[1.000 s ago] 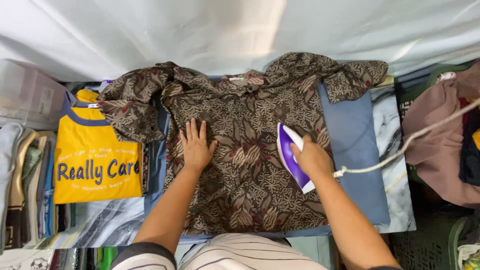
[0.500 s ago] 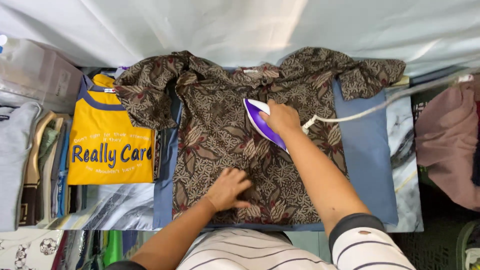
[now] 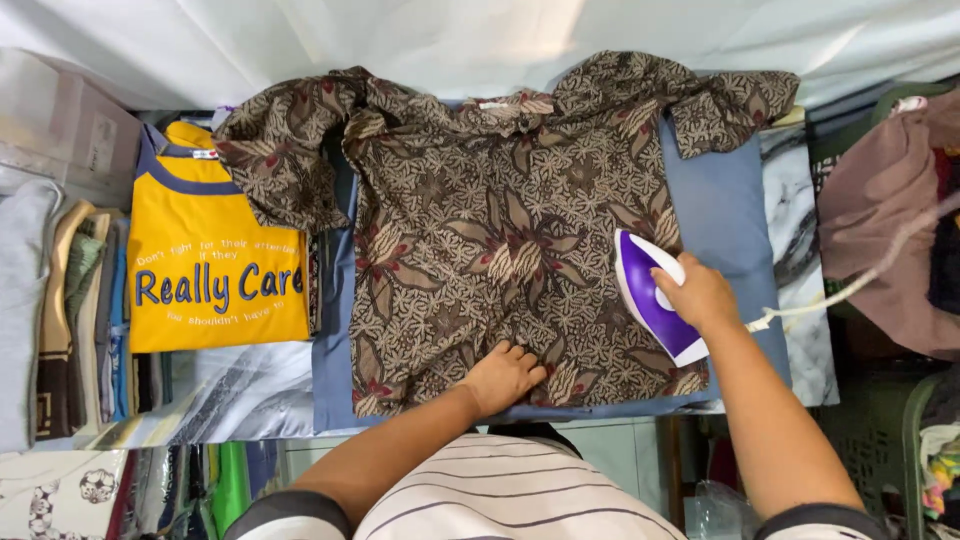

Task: Ironing a patterned long-sleeved shirt on an ironing board.

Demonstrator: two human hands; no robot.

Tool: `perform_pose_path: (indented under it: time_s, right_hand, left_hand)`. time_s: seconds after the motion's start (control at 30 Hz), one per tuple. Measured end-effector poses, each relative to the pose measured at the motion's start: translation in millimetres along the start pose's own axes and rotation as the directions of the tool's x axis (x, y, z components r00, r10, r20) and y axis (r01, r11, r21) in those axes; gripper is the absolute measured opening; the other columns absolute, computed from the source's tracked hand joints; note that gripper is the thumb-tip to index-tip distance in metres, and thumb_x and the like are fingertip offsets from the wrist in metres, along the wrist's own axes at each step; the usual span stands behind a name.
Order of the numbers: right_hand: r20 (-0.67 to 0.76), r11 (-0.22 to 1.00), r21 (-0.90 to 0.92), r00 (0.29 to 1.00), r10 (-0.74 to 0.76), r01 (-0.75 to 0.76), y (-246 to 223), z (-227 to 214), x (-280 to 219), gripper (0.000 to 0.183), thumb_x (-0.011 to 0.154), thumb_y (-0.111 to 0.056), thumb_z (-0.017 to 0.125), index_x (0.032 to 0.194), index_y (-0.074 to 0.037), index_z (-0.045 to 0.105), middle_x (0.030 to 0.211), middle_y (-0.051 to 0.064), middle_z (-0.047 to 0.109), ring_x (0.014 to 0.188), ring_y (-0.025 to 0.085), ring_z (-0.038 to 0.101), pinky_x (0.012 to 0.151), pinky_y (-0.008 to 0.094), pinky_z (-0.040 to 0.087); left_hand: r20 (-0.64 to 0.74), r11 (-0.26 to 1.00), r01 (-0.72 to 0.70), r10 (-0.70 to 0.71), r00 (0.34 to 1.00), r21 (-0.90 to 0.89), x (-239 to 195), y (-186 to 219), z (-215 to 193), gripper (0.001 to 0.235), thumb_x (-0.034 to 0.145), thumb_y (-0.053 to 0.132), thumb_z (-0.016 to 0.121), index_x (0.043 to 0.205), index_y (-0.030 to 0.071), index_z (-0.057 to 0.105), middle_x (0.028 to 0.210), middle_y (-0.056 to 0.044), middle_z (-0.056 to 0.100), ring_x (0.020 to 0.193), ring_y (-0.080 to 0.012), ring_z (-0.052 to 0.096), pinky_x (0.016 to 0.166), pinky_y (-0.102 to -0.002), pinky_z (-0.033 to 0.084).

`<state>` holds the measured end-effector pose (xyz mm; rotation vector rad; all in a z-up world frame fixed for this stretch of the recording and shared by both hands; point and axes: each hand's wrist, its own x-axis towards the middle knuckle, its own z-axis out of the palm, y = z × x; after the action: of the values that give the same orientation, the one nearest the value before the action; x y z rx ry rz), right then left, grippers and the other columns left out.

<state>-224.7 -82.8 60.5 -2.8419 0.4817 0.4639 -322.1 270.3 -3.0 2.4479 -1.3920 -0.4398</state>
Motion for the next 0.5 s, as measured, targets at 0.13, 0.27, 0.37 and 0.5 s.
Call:
perform_pose_path:
  time_s: [0.13, 0.27, 0.37, 0.5]
  right_hand:
    - [0.034, 0.998, 0.069, 0.999, -0.014, 0.012, -41.9, 7.7, -18.5, 0.056, 0.09, -0.057, 0.067, 0.119, -0.009, 0.066, 0.106, 0.023, 0.075, 0.1, 0.044, 0.071, 0.091, 0.053, 0.055]
    - [0.19, 0.989, 0.132, 0.978, -0.088, 0.063, -138.2, -3.5, -45.2, 0.048, 0.094, -0.05, 0.062, 0.121, -0.012, 0.062, 0.101, 0.019, 0.074, 0.089, 0.036, 0.076, 0.082, 0.049, 0.059]
    - [0.245, 0.981, 0.156, 0.957, -0.152, 0.116, -184.7, 6.4, -40.8, 0.044, 0.097, -0.046, 0.057, 0.122, -0.01, 0.059, 0.099, 0.017, 0.073, 0.083, 0.031, 0.078, 0.072, 0.046, 0.063]
    - [-0.002, 0.894, 0.012, 0.894, -0.447, 0.447, -193.2, 19.3, -22.9, 0.042, 0.096, -0.045, 0.065, 0.112, -0.006, 0.063, 0.094, 0.017, 0.075, 0.084, 0.035, 0.072, 0.075, 0.05, 0.056]
  left_hand:
    - [-0.105, 0.994, -0.029, 0.04, 0.994, 0.104, -2.2, 0.1, 23.2, 0.028, 0.09, 0.016, 0.06, 0.117, 0.011, 0.064, 0.105, -0.008, 0.067, 0.1, -0.0266, 0.065, 0.095, -0.042, 0.044]
    - [-0.157, 0.999, -0.01, 0.004, 0.988, -0.042, -9.4, 5.3, 19.8, 0.021, 0.089, 0.013, 0.055, 0.109, 0.011, 0.064, 0.102, -0.01, 0.069, 0.099, -0.0274, 0.067, 0.1, -0.044, 0.044]
    - [-0.116, 0.996, 0.039, -0.048, 0.992, -0.08, -12.0, 9.9, 30.3, 0.016, 0.092, 0.012, 0.055, 0.106, 0.009, 0.062, 0.103, -0.011, 0.068, 0.101, -0.0287, 0.066, 0.098, -0.043, 0.045]
    - [-0.279, 0.972, 0.233, -0.234, 0.931, -0.038, -12.8, 27.3, 17.9, 0.016, 0.088, 0.011, 0.057, 0.103, 0.008, 0.06, 0.106, -0.013, 0.062, 0.107, -0.0311, 0.059, 0.091, -0.043, 0.046]
